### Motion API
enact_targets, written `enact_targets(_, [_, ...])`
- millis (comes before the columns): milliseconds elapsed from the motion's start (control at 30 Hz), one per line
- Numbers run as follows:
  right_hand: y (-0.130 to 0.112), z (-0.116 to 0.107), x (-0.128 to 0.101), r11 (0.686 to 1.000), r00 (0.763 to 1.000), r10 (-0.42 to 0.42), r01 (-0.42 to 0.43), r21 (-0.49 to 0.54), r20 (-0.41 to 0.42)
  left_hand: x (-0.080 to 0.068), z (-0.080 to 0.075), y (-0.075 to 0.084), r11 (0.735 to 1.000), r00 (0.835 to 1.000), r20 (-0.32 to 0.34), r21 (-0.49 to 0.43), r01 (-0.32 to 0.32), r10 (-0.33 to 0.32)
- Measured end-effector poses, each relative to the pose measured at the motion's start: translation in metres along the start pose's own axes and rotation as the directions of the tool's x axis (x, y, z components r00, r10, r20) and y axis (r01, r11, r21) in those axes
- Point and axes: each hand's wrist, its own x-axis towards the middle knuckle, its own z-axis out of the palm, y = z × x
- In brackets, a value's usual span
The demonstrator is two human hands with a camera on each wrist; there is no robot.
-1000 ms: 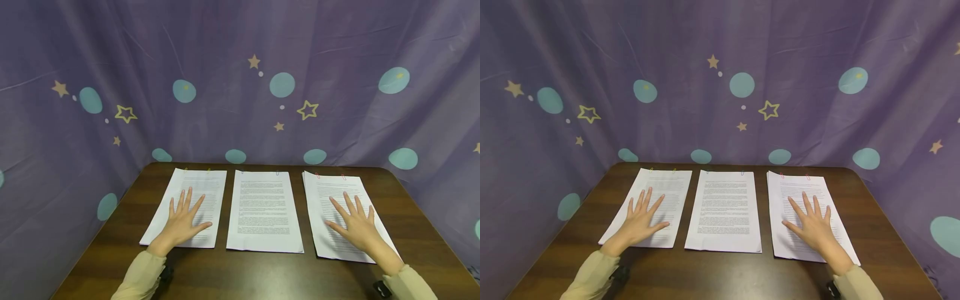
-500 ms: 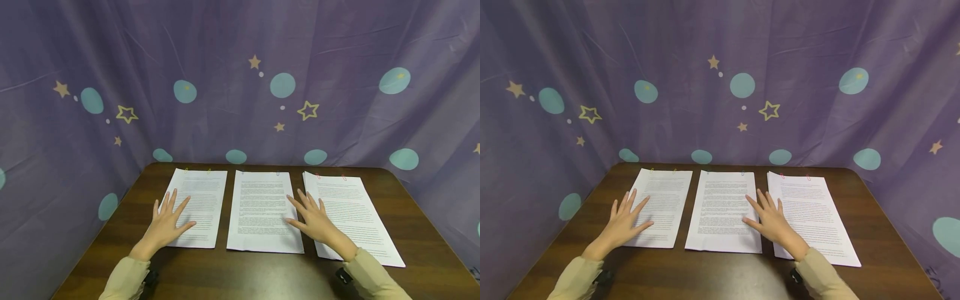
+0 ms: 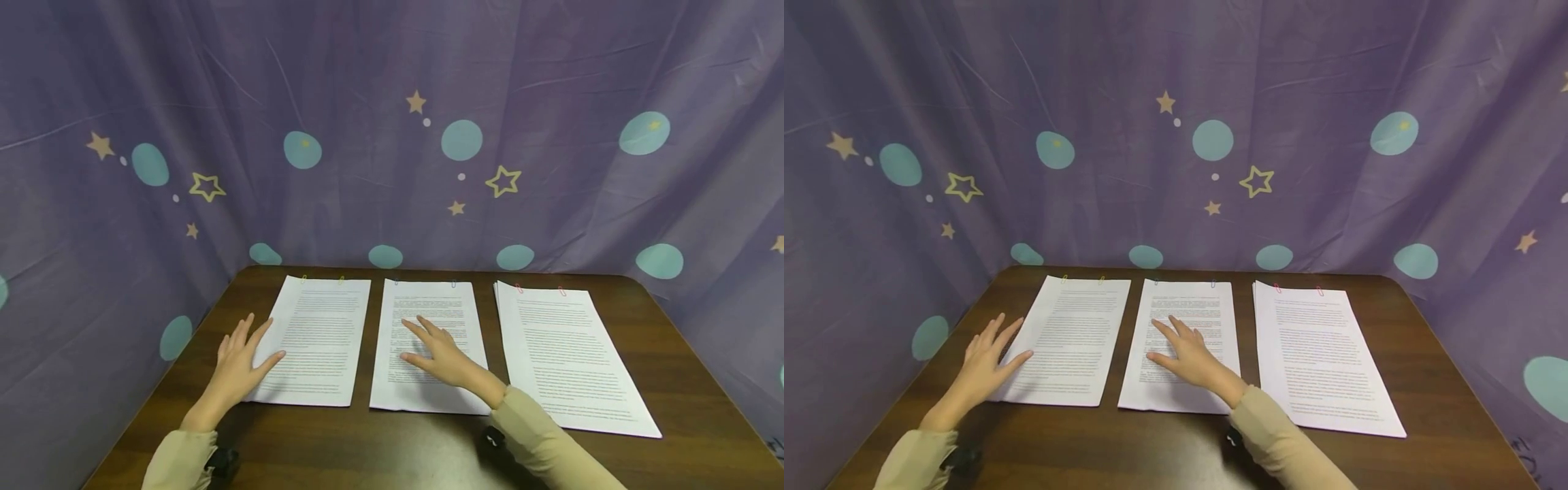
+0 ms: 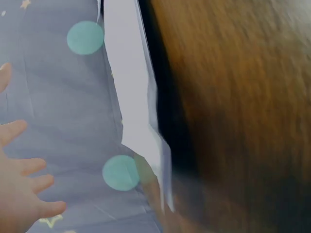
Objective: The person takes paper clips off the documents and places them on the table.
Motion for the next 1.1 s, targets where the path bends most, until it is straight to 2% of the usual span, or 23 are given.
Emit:
enact_targets(233, [-0.009, 0.022, 0.020, 0.985, 1.000, -0.007, 0.006, 0.171, 0.009, 0.000, 0.002, -0.019, 0.996, 0.997, -0.064, -0.072, 0.046, -0.050])
enact_targets(433, [-0.017, 0.039, 0.033, 0.967, 1.000, 0.016, -0.022, 0.256, 0.025, 0.003, 0.004, -0.035, 0.985, 0.993, -0.038, -0.138, 0.108, -0.115])
enact_targets(600, [-0.018, 0.051, 0.041, 0.923, 0.998, 0.058, -0.065, 0.378, 0.031, 0.008, 0.008, -0.045, 0.973, 0.989, -0.039, -0.187, 0.132, -0.141])
enact_targets(767, [-0.032, 0.050, 0.043, 0.859, 0.996, 0.081, -0.084, 0.506, 0.029, 0.013, 0.013, -0.053, 0.964, 0.984, -0.046, -0.214, 0.158, -0.172])
enact_targets(867, [-0.034, 0.057, 0.048, 0.839, 0.993, 0.113, -0.107, 0.533, 0.021, 0.017, 0.015, -0.057, 0.954, 0.981, -0.031, -0.241, 0.179, -0.192])
enact_targets(1000, [-0.022, 0.077, 0.058, 0.831, 0.988, 0.152, -0.134, 0.539, 0.011, 0.020, 0.018, -0.063, 0.942, 0.979, 0.018, -0.268, 0.201, -0.204])
enact_targets(1100, [-0.023, 0.082, 0.061, 0.815, 0.986, 0.166, -0.148, 0.560, 0.019, 0.022, 0.020, -0.068, 0.937, 0.978, 0.042, -0.282, 0.208, -0.205])
